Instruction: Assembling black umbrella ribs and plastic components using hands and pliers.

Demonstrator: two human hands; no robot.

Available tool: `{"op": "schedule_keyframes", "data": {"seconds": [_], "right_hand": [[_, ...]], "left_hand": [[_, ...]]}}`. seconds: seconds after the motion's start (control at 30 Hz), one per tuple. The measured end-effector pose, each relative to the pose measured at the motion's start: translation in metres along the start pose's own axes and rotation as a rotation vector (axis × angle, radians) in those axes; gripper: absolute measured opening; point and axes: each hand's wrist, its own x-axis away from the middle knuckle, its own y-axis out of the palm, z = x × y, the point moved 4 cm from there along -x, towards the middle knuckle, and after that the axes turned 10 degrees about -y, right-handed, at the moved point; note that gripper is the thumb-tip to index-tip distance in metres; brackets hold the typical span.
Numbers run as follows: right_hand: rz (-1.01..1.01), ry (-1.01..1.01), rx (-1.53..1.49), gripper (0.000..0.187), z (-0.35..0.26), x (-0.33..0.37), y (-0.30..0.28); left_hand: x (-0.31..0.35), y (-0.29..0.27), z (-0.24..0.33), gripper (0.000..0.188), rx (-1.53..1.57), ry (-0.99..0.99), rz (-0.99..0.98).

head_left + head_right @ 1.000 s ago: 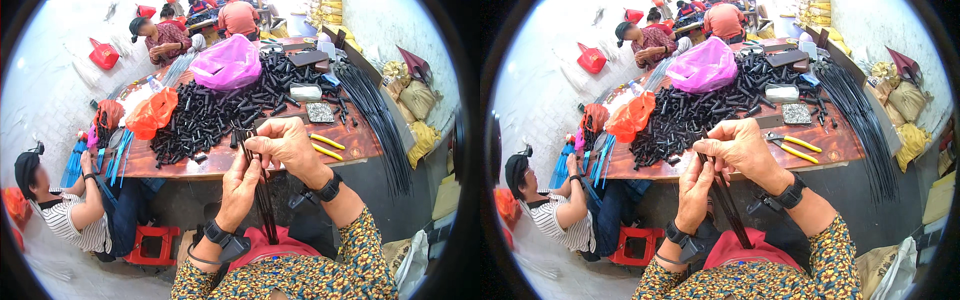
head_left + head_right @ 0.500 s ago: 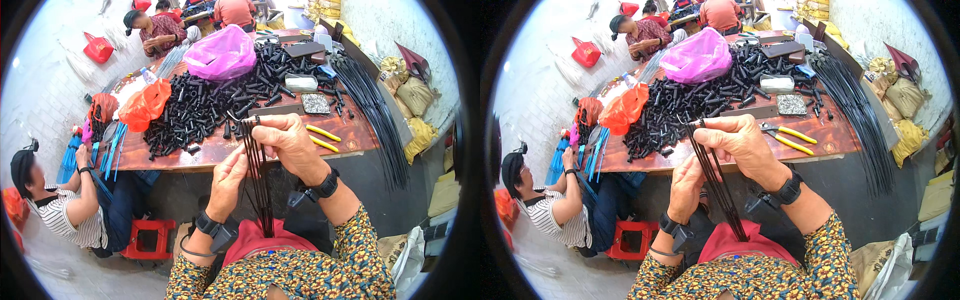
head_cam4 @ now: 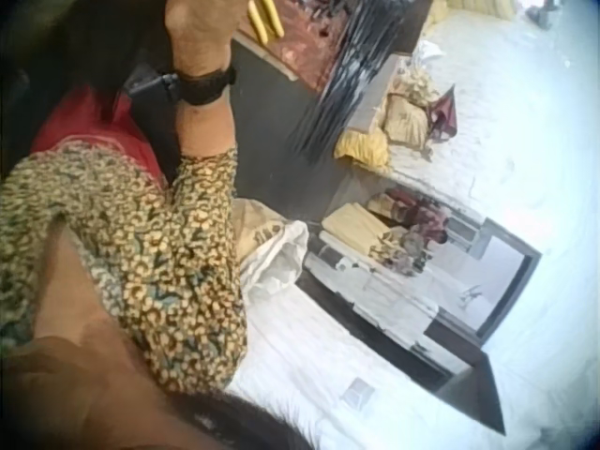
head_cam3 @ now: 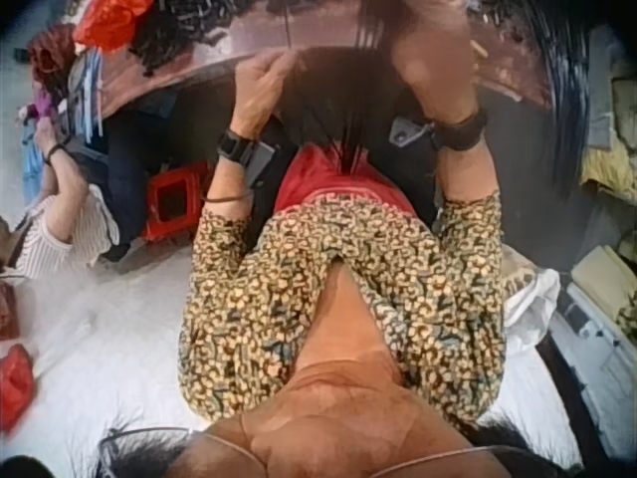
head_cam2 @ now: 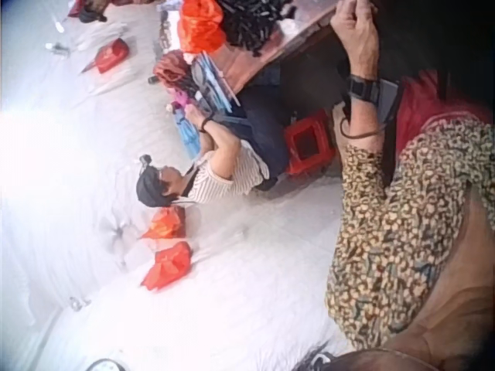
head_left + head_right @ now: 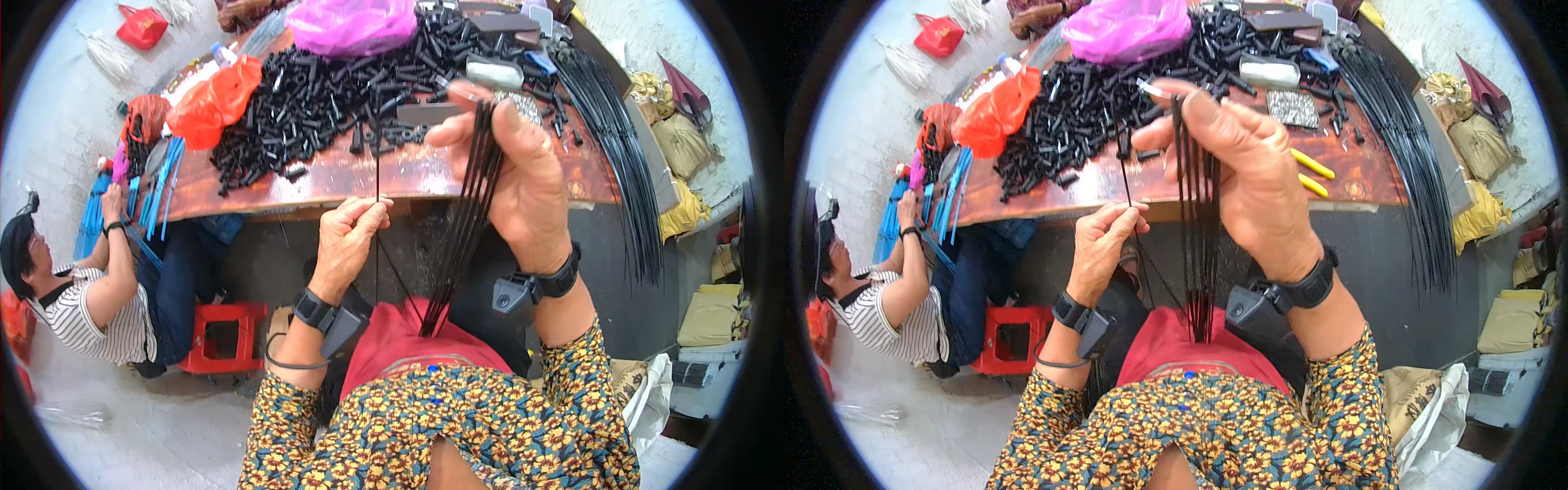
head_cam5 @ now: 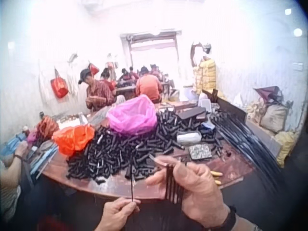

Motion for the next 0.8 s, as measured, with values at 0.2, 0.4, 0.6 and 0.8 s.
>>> {"op": "schedule_keyframes", "data": {"seconds": [0.2,0.4,0.6,0.8], "right_hand": [[-0.297,-0.098,-0.225,0.049,0.004,0.003,-0.005],[-0.502,-0.183,-0.258,0.065,-0.013,0.001,-0.001],[-0.414,0.000,-0.235,0.034,-0.046,0.010,-0.025],[-0.111,-0.117,-0.276,0.017,-0.064,0.042,-0.026]], "left_hand": [[0.013,0.003,-0.026,0.017,-0.030,-0.086,-0.131],[0.021,0.001,-0.035,0.015,-0.105,-0.087,-0.241],[0.031,0.006,-0.028,0.013,-0.005,-0.061,-0.187],[0.044,0.011,-0.017,0.012,-0.107,-0.013,-0.175]]}}
